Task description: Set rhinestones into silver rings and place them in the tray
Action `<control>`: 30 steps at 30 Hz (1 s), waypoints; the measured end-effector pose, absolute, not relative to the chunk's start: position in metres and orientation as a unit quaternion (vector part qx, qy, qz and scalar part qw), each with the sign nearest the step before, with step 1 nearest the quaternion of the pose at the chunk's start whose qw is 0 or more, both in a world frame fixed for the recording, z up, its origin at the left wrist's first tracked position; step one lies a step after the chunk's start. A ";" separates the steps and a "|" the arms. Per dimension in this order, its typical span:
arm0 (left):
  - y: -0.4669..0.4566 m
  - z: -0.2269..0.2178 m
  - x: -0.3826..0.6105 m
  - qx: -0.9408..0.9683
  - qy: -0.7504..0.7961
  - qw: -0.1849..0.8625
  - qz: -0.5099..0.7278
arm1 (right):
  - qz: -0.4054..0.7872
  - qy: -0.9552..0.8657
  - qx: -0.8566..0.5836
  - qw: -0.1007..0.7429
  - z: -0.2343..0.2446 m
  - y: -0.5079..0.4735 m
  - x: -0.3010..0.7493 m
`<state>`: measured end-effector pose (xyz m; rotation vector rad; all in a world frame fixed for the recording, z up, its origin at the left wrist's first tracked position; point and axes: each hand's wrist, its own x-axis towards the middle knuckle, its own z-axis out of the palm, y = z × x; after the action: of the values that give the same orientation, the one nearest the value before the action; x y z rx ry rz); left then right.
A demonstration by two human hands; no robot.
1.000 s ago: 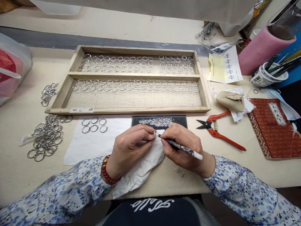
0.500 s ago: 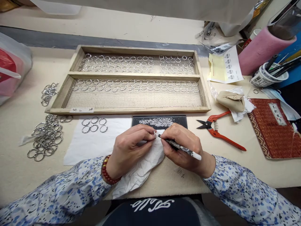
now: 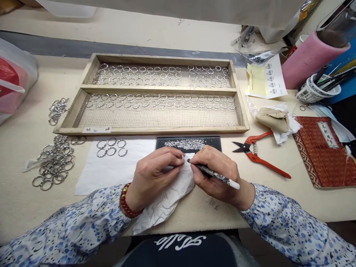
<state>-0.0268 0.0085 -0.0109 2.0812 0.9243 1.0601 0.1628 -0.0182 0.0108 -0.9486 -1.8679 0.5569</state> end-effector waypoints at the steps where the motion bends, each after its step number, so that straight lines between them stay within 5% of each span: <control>1: 0.008 -0.011 -0.027 0.787 0.350 0.310 0.402 | 0.229 -0.761 -0.388 0.466 0.011 -0.018 0.163; 30: 0.009 -0.011 -0.027 0.788 0.347 0.309 0.404 | 0.219 -0.764 -0.394 0.462 0.012 -0.018 0.163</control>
<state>-0.0270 0.0087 -0.0107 2.0807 0.9178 1.0678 0.1629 -0.0184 0.0120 -0.9682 -1.8794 0.5388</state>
